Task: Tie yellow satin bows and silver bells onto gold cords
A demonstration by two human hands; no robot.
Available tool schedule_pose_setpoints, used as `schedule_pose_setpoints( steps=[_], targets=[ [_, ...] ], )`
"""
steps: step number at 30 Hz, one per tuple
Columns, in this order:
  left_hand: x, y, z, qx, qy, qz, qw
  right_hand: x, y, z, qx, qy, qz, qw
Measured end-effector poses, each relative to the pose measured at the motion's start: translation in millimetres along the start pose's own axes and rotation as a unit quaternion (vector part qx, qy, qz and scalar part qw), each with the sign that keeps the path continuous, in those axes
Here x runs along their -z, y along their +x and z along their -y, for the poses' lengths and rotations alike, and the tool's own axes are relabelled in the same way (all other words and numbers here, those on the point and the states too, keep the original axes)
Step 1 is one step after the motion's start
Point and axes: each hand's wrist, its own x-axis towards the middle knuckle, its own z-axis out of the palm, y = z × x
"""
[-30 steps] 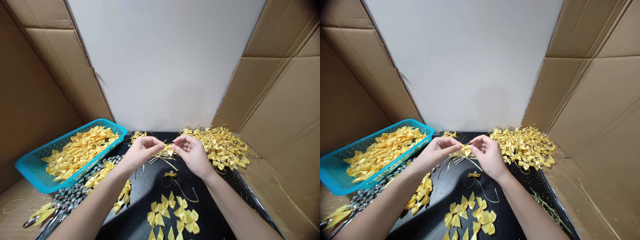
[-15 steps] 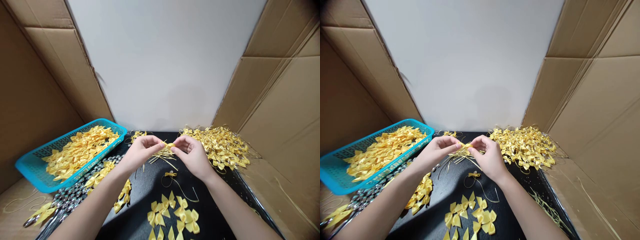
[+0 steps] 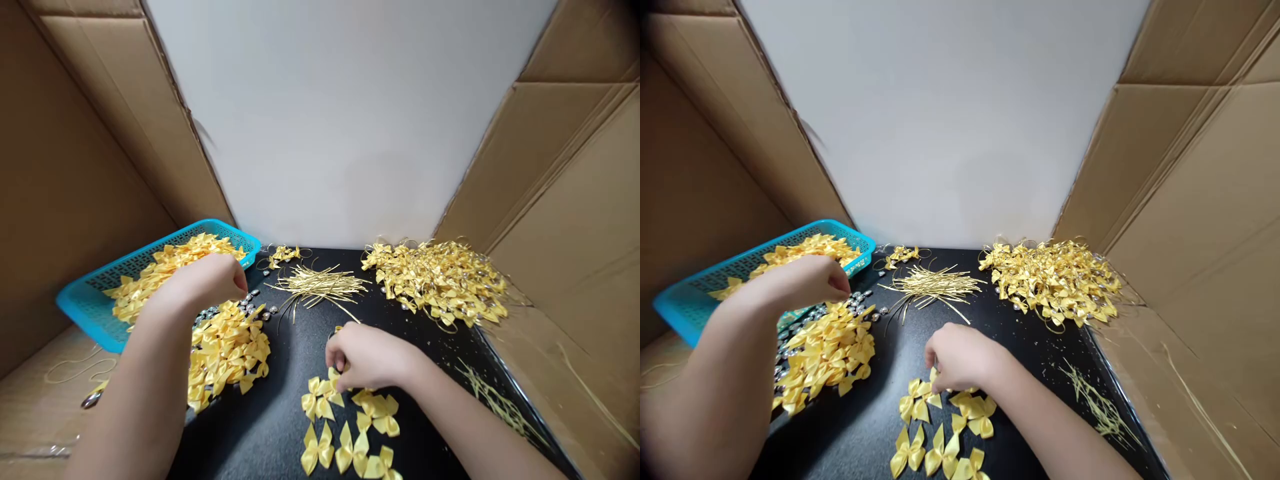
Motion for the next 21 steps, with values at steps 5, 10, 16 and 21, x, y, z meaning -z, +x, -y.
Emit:
schedule_pose_setpoints(
  steps=[5,10,16,21],
  targets=[
    [-6.1,1.4,-17.8,0.024,0.120,0.031,0.992,-12.5,6.4,20.4,-0.047,-0.160,0.052,0.985],
    [-22.2,16.7,-12.6,-0.002,0.120,0.035,0.992,-13.8,5.9,25.9,-0.044,-0.167,0.046,0.984],
    [-51.5,38.1,-12.3,-0.008,0.153,0.121,0.981,-16.8,7.0,14.2,-0.006,-0.095,-0.025,0.995],
    [-44.6,19.1,-35.7,-0.046,0.136,0.070,0.987,1.8,11.2,-0.1,0.075,0.183,-0.187,0.962]
  ],
)
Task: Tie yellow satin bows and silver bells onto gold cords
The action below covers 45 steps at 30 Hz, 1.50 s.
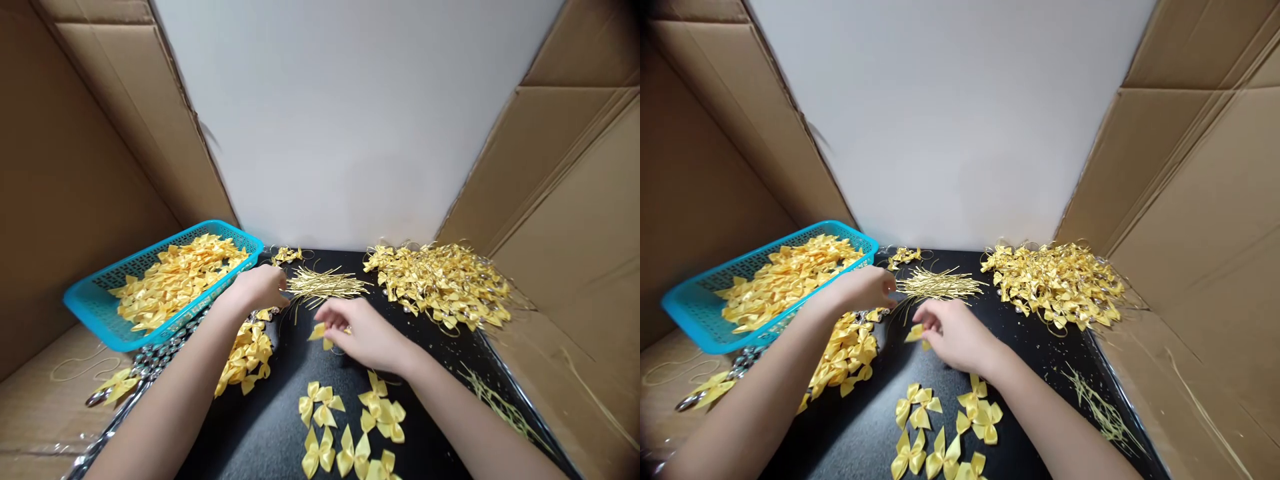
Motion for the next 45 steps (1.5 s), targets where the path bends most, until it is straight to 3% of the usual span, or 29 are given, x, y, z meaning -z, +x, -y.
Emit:
schedule_pose_setpoints(
  steps=[2,4,6,14,24,29,34,39,45],
  targets=[
    [7.5,-15.5,-11.5,-0.111,-0.098,0.018,0.989,10.8,3.2,-0.6,-0.010,0.089,-0.049,0.995],
    [12.3,-28.9,-23.3,-0.231,-0.202,0.106,0.946,20.0,4.3,-1.0,-0.010,0.140,-0.073,0.987],
    [13.5,-36.2,-33.3,-0.279,-0.268,0.137,0.912,26.4,3.8,-1.0,-0.001,0.166,-0.081,0.983],
    [3.3,-23.1,-41.4,-0.262,-0.387,0.037,0.883,36.8,2.4,5.4,-0.008,0.230,-0.114,0.966],
    [2.6,-23.6,-44.6,-0.237,-0.502,0.062,0.829,37.2,-0.7,6.1,0.004,0.198,-0.123,0.973],
    [-2.8,-22.2,-48.6,-0.240,-0.499,0.046,0.831,38.3,-2.6,7.6,0.025,0.145,-0.135,0.980],
    [-2.2,-21.6,-46.8,-0.238,-0.504,-0.009,0.830,42.6,-6.1,9.2,0.043,0.087,-0.166,0.981],
    [-0.9,-24.2,-47.1,-0.244,-0.459,-0.078,0.851,42.5,-9.2,14.0,0.052,0.000,-0.200,0.978],
    [-1.9,-26.8,-48.7,-0.264,-0.407,-0.118,0.866,38.5,-9.2,17.7,0.079,-0.070,-0.234,0.967]
  ],
)
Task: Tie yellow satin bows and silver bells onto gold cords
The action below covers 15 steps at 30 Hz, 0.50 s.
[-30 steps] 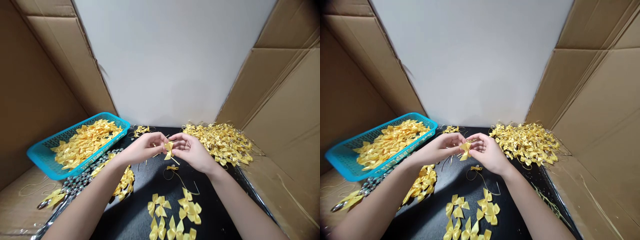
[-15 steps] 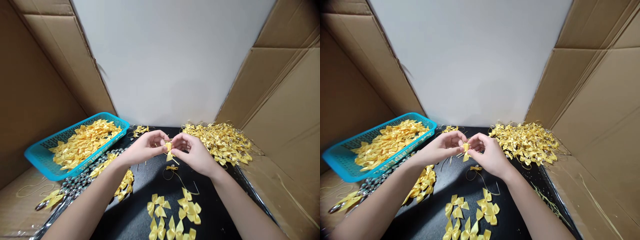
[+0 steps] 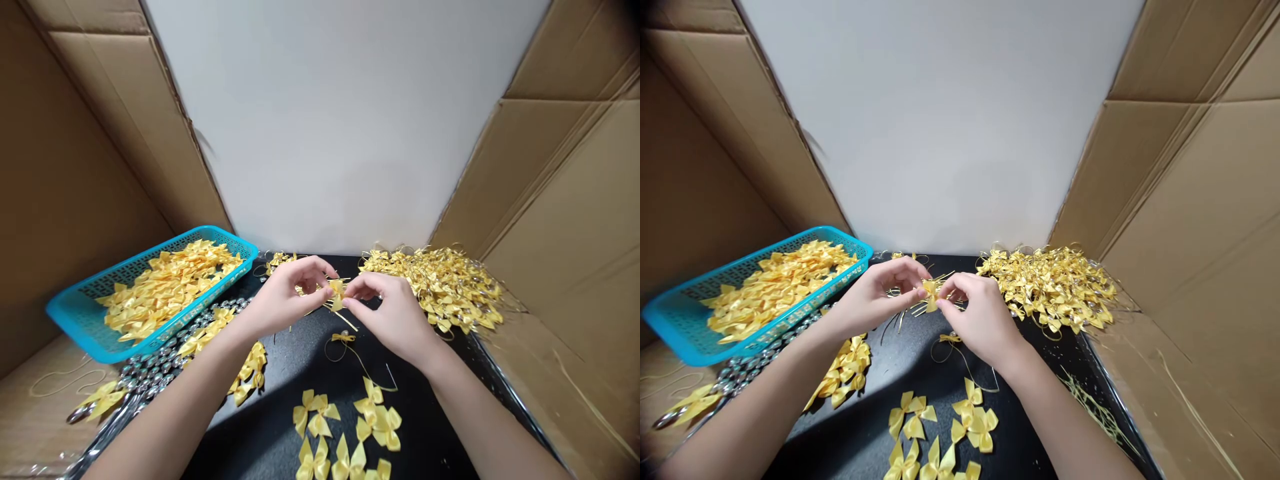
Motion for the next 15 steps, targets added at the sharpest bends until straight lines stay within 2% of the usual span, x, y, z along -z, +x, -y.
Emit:
schedule_pose_setpoints(
  steps=[8,15],
  targets=[
    [1.3,-0.4,-0.7,-0.008,0.021,-0.001,1.000,-1.9,-0.2,0.8,0.002,-0.018,-0.016,1.000],
    [1.4,0.5,-3.0,0.000,0.029,0.012,1.000,-1.7,-1.0,0.6,-0.017,-0.028,0.008,0.999]
  ],
)
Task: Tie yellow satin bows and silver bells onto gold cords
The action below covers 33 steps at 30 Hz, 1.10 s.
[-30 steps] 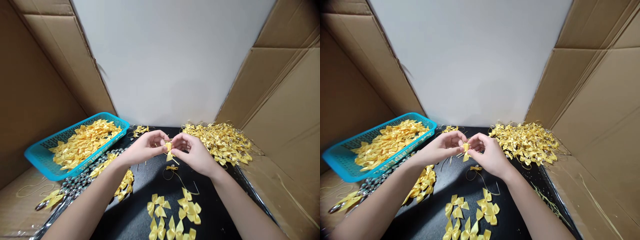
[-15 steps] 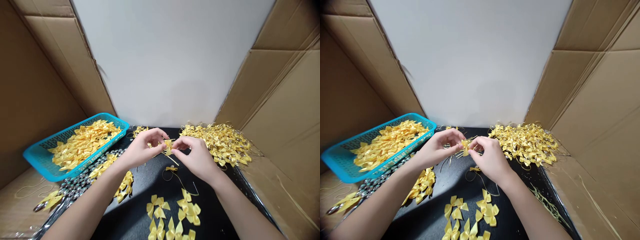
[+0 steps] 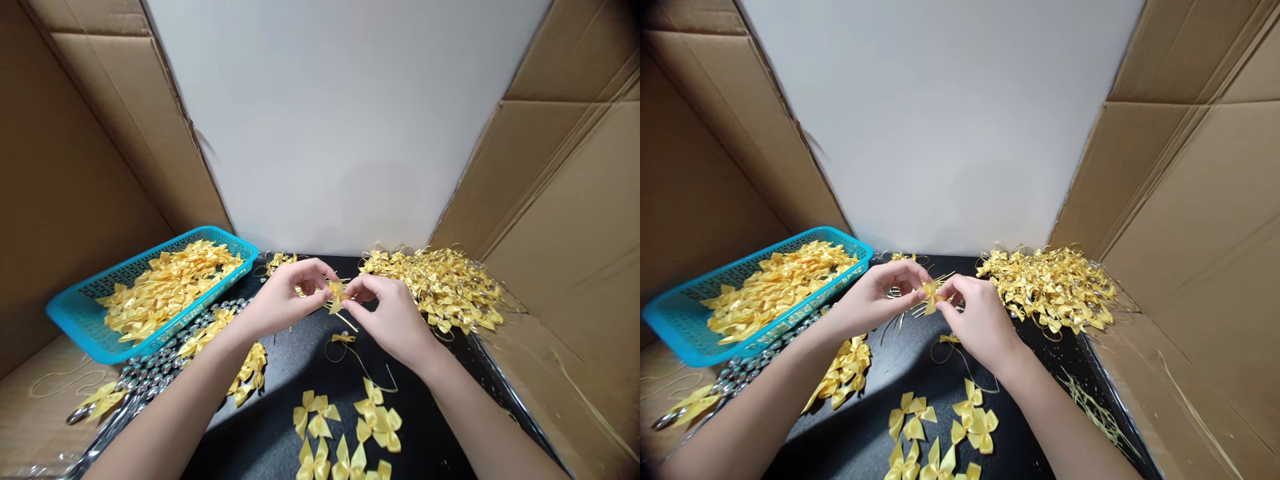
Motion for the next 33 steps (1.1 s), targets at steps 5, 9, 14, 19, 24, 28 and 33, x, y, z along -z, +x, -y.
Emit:
schedule_pose_setpoints(
  steps=[5,9,14,19,24,28,33],
  targets=[
    [0.8,0.1,-0.3,0.001,0.001,0.004,1.000,-1.2,-0.2,-0.9,-0.007,-0.003,0.004,1.000],
    [0.6,-0.3,1.0,0.002,-0.002,0.012,1.000,-2.9,-0.3,-1.7,-0.008,-0.003,0.008,1.000],
    [1.5,-0.9,0.1,-0.004,0.002,0.028,1.000,-0.1,0.9,-1.1,-0.033,0.014,0.044,0.998],
    [7.5,-2.2,-3.6,-0.065,0.083,0.043,0.993,6.3,0.8,-0.9,-0.022,0.010,0.109,0.994],
    [8.8,-2.0,-8.2,-0.161,0.187,0.085,0.965,7.4,-2.1,-3.1,-0.014,-0.006,0.178,0.984],
    [7.5,-1.6,-9.6,-0.166,0.185,0.140,0.959,6.5,-3.4,-2.7,-0.019,-0.009,0.186,0.982],
    [7.3,-1.8,-7.5,-0.154,0.182,0.147,0.960,6.1,-3.8,-2.6,-0.017,-0.019,0.185,0.982]
  ],
)
